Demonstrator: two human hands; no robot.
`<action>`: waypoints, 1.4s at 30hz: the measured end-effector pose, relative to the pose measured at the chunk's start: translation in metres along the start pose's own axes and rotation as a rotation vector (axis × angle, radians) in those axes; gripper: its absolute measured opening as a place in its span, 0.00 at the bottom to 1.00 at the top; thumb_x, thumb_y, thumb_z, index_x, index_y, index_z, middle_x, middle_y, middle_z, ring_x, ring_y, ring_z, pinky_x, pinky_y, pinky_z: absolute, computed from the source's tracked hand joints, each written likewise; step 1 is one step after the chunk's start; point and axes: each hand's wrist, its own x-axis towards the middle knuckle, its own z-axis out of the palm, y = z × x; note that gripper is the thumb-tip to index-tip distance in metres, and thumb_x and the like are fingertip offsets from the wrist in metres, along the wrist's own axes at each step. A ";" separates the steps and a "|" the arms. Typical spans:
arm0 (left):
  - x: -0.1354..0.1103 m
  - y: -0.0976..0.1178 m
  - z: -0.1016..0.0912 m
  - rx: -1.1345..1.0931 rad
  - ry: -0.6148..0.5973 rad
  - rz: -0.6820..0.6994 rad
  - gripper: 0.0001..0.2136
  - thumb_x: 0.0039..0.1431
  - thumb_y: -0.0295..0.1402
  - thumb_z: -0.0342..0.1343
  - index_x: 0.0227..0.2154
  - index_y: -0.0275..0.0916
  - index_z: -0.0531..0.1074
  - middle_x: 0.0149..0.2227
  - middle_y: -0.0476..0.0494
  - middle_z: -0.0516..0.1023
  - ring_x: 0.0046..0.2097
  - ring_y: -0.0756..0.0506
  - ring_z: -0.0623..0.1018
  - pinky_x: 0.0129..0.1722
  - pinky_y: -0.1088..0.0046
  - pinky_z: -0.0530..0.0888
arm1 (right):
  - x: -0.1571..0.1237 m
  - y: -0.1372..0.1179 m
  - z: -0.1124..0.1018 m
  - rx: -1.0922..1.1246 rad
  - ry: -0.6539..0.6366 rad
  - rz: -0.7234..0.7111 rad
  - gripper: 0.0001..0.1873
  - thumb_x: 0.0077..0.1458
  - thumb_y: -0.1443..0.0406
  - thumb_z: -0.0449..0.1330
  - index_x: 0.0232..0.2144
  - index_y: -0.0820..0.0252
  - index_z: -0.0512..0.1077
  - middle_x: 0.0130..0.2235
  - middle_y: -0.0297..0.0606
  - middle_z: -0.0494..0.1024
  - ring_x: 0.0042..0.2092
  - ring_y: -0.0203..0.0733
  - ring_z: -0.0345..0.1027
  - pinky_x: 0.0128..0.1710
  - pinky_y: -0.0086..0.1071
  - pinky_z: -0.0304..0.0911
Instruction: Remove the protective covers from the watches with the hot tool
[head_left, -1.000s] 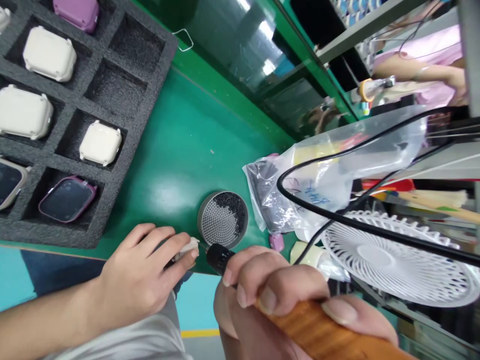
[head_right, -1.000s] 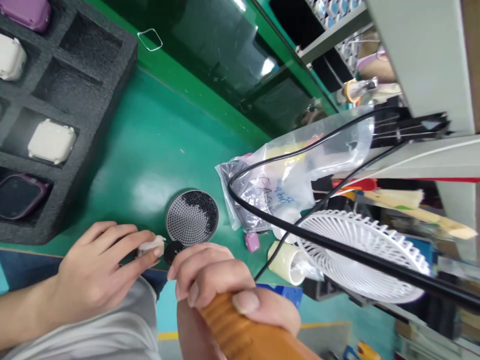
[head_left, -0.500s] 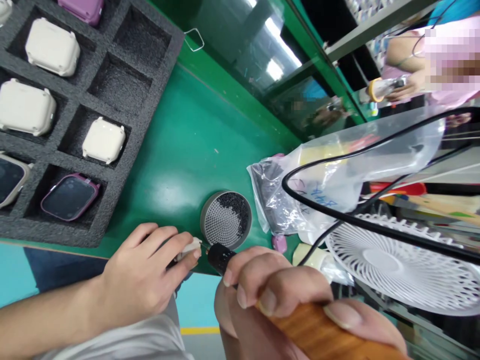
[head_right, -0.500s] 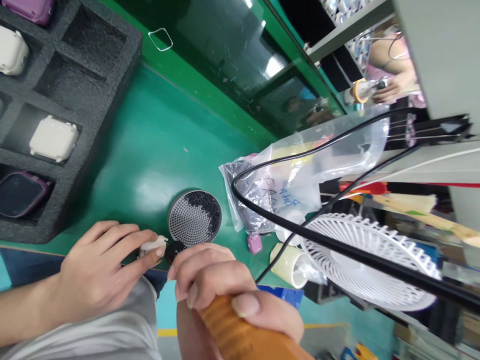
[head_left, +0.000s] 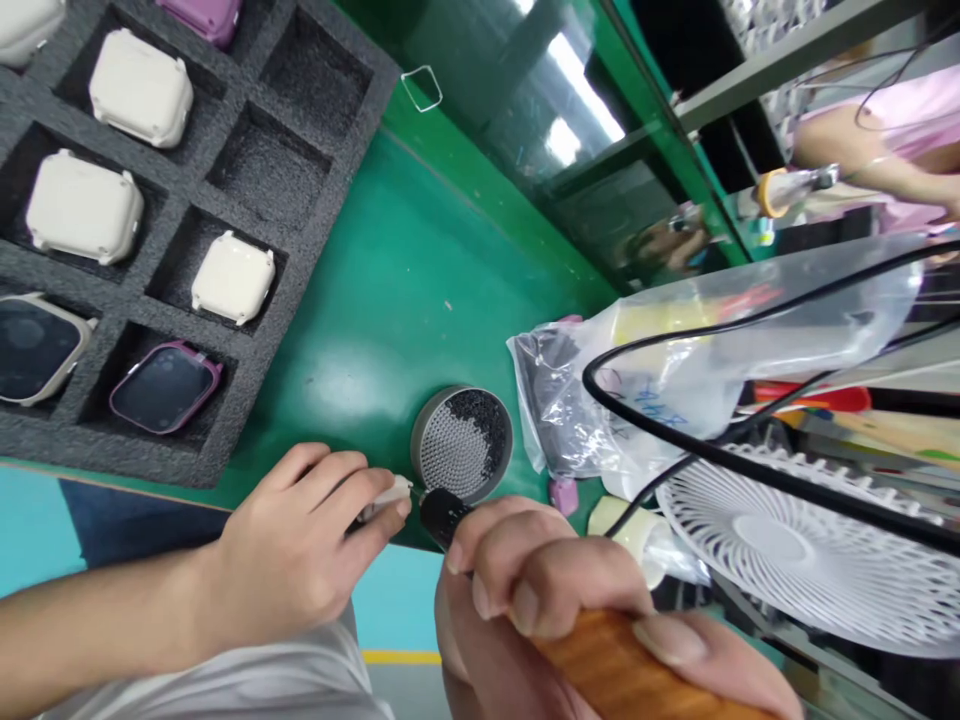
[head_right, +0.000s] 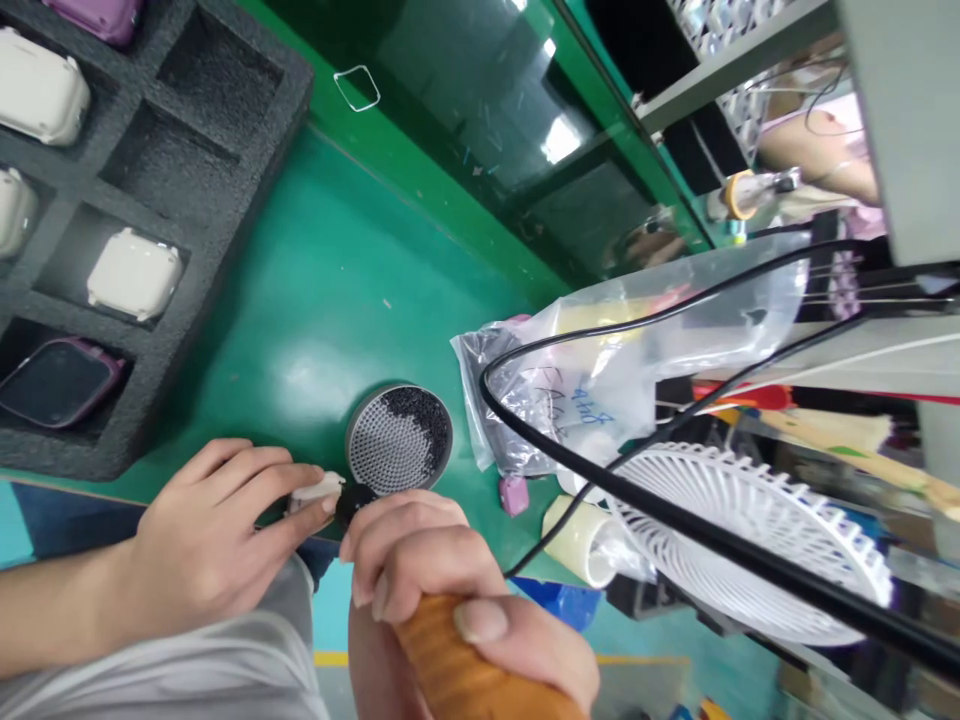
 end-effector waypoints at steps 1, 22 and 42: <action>0.000 0.000 0.000 0.002 0.005 0.001 0.12 0.69 0.28 0.54 0.49 0.40 0.81 0.50 0.45 0.82 0.49 0.40 0.76 0.46 0.58 0.68 | 0.002 -0.002 0.000 -0.008 0.000 0.025 0.18 0.56 0.46 0.62 0.47 0.37 0.72 0.33 0.32 0.67 0.31 0.46 0.68 0.26 0.47 0.71; -0.005 -0.003 -0.003 0.082 -0.091 0.022 0.20 0.63 0.22 0.51 0.52 0.48 0.78 0.56 0.39 0.77 0.57 0.36 0.74 0.50 0.55 0.67 | 0.026 -0.007 0.006 0.117 0.376 -0.219 0.27 0.57 0.39 0.57 0.45 0.49 0.71 0.32 0.30 0.69 0.27 0.39 0.65 0.27 0.40 0.65; -0.007 -0.001 -0.001 0.048 -0.027 0.013 0.13 0.68 0.31 0.58 0.53 0.41 0.78 0.56 0.42 0.80 0.55 0.37 0.76 0.52 0.55 0.68 | 0.027 -0.020 0.007 0.102 0.379 -0.198 0.24 0.60 0.40 0.59 0.44 0.50 0.73 0.31 0.28 0.71 0.27 0.38 0.65 0.26 0.40 0.66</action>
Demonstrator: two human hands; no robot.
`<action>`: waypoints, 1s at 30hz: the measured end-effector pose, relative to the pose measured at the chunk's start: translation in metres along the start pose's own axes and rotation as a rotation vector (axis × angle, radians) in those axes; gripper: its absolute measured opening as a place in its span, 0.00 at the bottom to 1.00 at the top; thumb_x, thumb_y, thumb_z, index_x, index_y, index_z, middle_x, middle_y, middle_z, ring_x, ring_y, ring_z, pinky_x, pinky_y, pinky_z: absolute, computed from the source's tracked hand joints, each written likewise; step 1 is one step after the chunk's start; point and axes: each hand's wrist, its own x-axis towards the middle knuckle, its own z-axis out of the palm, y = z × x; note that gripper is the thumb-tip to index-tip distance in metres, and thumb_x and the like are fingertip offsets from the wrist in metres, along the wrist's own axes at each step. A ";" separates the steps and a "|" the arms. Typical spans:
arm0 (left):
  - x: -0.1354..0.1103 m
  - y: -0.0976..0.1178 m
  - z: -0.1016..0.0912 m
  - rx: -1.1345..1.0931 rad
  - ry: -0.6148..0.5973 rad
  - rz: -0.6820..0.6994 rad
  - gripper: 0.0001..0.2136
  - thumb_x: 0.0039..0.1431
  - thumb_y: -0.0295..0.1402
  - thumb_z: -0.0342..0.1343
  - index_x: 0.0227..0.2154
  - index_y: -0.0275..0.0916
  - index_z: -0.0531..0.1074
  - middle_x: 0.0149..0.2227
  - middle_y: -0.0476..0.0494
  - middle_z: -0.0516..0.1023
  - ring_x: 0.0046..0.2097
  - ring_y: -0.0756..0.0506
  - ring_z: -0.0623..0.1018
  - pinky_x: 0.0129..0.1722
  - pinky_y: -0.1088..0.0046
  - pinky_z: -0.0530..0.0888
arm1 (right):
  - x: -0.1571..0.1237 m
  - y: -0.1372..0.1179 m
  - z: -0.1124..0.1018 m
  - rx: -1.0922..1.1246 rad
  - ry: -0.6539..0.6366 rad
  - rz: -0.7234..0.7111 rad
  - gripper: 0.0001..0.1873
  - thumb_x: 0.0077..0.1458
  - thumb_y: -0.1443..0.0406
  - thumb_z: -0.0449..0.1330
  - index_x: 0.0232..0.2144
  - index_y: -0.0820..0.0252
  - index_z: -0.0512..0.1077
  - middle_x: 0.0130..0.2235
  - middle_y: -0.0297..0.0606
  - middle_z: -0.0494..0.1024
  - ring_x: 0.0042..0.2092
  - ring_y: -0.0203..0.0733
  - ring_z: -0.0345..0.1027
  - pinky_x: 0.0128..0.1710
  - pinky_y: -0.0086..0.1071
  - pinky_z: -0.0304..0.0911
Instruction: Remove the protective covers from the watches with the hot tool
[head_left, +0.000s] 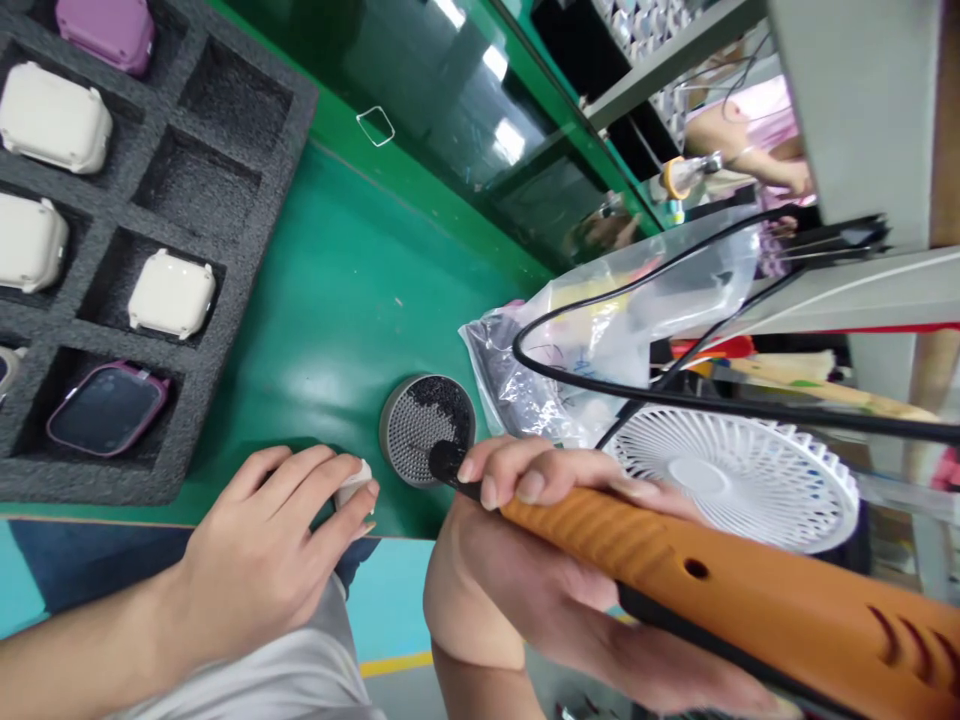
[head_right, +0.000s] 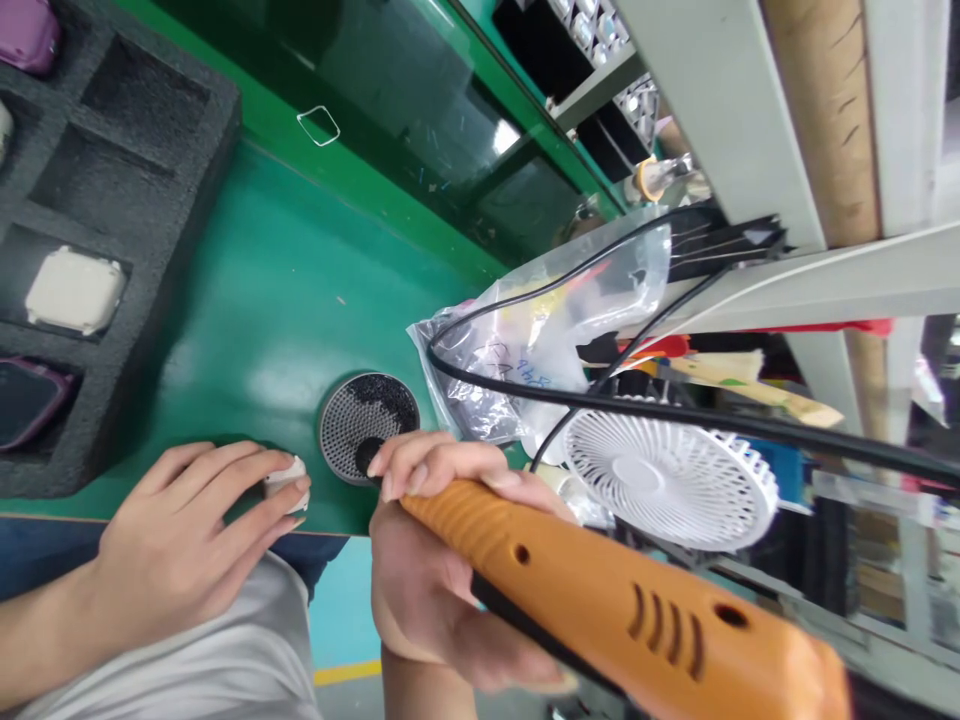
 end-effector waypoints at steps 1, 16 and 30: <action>0.000 0.000 0.000 -0.008 0.003 0.001 0.13 0.68 0.31 0.58 0.53 0.41 0.79 0.56 0.42 0.80 0.55 0.37 0.76 0.52 0.56 0.68 | -0.001 -0.005 0.001 -0.033 0.023 0.012 0.23 0.62 0.41 0.58 0.42 0.51 0.73 0.31 0.28 0.71 0.27 0.38 0.65 0.26 0.40 0.66; 0.004 0.001 -0.001 -0.036 -0.010 -0.036 0.13 0.68 0.32 0.55 0.51 0.41 0.79 0.52 0.37 0.78 0.53 0.35 0.75 0.51 0.54 0.67 | -0.018 0.013 -0.005 0.119 -0.315 -0.124 0.19 0.68 0.61 0.44 0.54 0.56 0.68 0.36 0.31 0.75 0.29 0.37 0.73 0.24 0.39 0.72; 0.005 0.000 -0.001 -0.056 -0.032 -0.040 0.13 0.66 0.31 0.56 0.51 0.39 0.78 0.52 0.37 0.78 0.53 0.36 0.74 0.50 0.55 0.67 | -0.010 0.011 -0.025 0.066 -0.601 0.106 0.14 0.67 0.53 0.51 0.47 0.45 0.73 0.29 0.32 0.72 0.27 0.43 0.69 0.26 0.45 0.71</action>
